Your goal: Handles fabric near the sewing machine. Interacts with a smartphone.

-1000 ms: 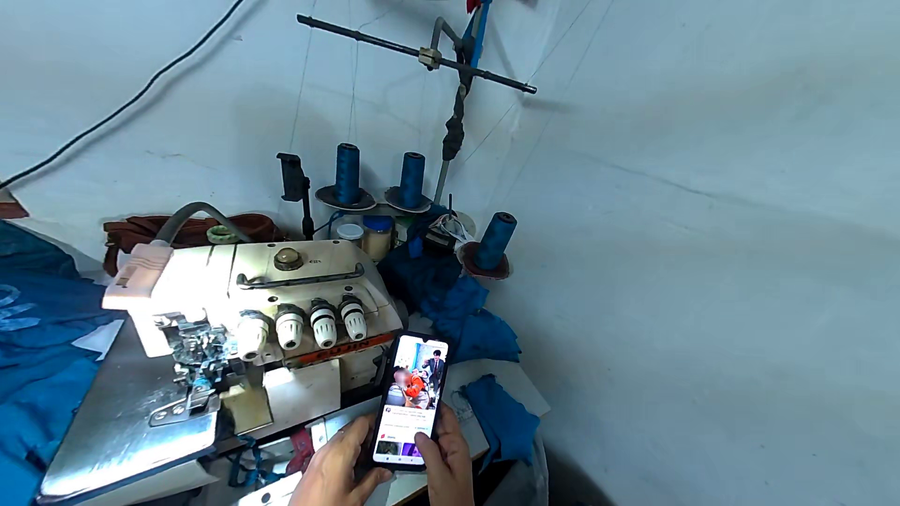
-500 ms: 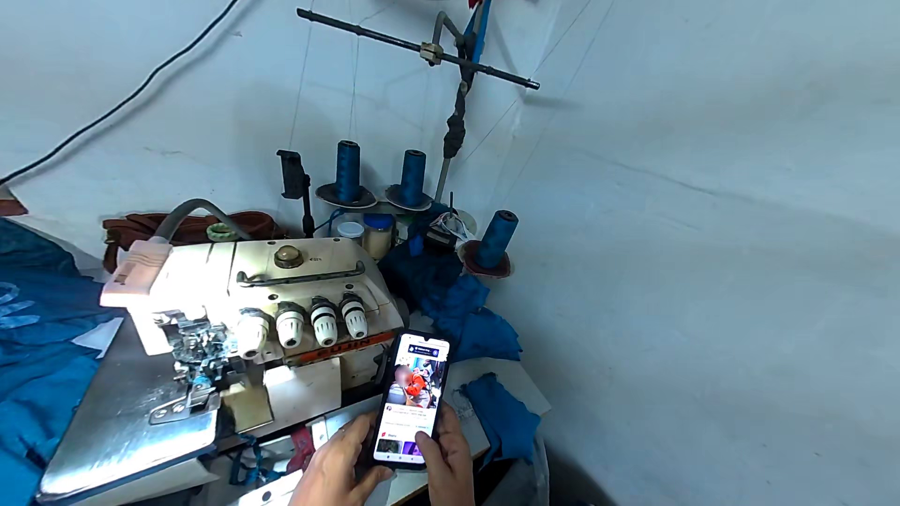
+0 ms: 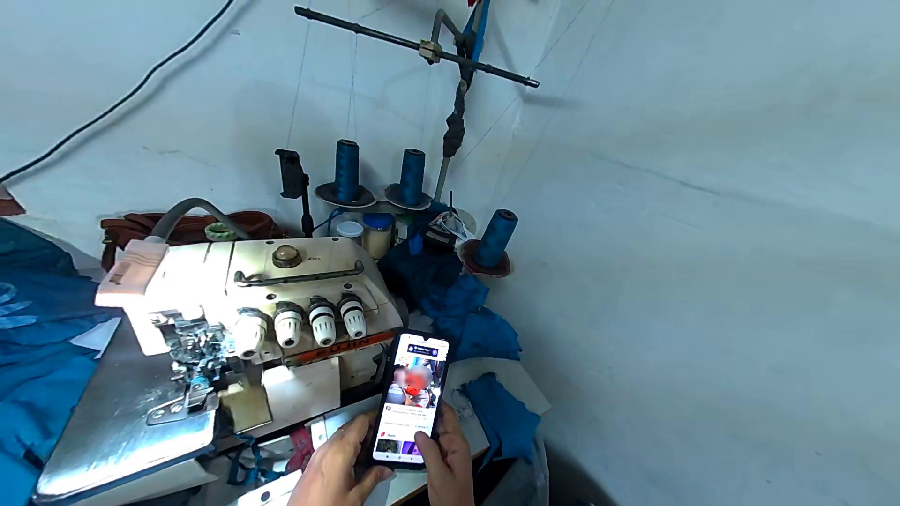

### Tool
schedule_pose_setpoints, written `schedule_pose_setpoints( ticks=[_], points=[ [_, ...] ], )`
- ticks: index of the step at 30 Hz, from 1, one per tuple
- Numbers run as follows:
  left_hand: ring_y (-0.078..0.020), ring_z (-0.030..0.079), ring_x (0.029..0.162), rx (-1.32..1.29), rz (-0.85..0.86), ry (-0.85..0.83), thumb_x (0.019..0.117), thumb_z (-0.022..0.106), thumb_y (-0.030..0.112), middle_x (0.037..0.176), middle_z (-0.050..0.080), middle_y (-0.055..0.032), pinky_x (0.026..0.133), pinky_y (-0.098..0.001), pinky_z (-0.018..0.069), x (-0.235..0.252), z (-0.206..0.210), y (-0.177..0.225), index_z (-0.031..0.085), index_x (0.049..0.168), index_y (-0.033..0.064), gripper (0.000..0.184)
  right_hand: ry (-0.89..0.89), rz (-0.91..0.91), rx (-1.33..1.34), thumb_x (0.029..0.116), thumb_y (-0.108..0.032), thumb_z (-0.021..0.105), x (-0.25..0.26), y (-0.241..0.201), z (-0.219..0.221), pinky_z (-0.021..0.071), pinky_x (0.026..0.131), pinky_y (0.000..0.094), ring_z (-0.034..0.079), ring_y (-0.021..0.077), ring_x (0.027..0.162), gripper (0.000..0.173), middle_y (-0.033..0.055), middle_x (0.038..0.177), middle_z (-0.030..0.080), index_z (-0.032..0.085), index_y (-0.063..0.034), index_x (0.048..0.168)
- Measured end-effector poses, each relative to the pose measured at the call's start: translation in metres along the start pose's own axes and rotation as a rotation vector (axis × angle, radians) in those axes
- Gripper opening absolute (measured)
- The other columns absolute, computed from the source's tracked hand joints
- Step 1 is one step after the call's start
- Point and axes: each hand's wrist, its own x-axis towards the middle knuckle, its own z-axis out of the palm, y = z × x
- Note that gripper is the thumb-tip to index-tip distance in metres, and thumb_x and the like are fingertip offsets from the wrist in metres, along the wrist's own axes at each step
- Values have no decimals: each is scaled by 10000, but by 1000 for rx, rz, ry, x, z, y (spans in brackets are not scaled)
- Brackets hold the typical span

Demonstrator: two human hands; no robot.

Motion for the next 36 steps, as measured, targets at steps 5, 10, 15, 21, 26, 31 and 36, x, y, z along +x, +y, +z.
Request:
schedule_pose_setpoints(
  ticks=[5, 10, 15, 21, 26, 31, 36],
  points=[
    [-232, 701, 1031, -4, -9, -4, 826, 798, 299, 1109, 720, -96, 940, -474, 565, 0, 0, 0, 616, 1302, 35, 574, -5, -4, 2, 929, 81, 465, 0, 1, 0, 565, 963, 273, 676, 121, 1113, 502, 196, 1258, 652, 379, 182, 1413],
    [-225, 703, 1007, -4, -9, -5, 823, 796, 292, 1094, 718, -91, 922, -463, 572, 0, 0, -1, 617, 1290, 36, 562, -6, 0, -5, 934, 77, 464, 0, 0, 0, 565, 961, 272, 675, 122, 1118, 495, 194, 1261, 653, 382, 180, 1412],
    [-209, 705, 985, -8, -8, 2, 822, 795, 292, 1082, 719, -76, 902, -440, 581, 0, 0, 0, 621, 1285, 46, 553, -5, 5, 12, 933, 82, 462, 0, 0, 0, 567, 957, 274, 676, 125, 1116, 497, 196, 1260, 652, 377, 181, 1413],
    [-207, 703, 988, -10, -8, -2, 822, 797, 300, 1091, 717, -82, 908, -436, 578, 0, 1, -2, 615, 1296, 45, 568, -5, -2, 6, 928, 80, 462, 0, 0, 0, 566, 959, 275, 677, 125, 1114, 503, 199, 1259, 654, 375, 184, 1413],
    [-202, 704, 1004, -18, -12, -5, 827, 794, 295, 1096, 719, -77, 922, -434, 575, 0, 1, -2, 617, 1293, 45, 557, -3, 7, 1, 934, 81, 459, -1, -1, 0, 564, 959, 266, 677, 121, 1113, 499, 198, 1260, 653, 375, 183, 1415],
    [-226, 704, 1021, -10, -8, -9, 831, 801, 284, 1118, 718, -98, 934, -457, 572, 0, -1, 0, 610, 1306, 29, 573, -2, 3, -1, 934, 85, 460, 0, -1, 0, 564, 965, 270, 676, 113, 1111, 503, 194, 1262, 652, 370, 187, 1418],
    [-218, 705, 1014, -20, -11, -11, 827, 804, 279, 1111, 719, -91, 928, -450, 574, 0, 0, -1, 609, 1307, 37, 572, -5, -1, -1, 933, 87, 458, 0, 0, 0, 563, 965, 270, 676, 115, 1110, 498, 192, 1258, 653, 375, 185, 1414]
  ],
)
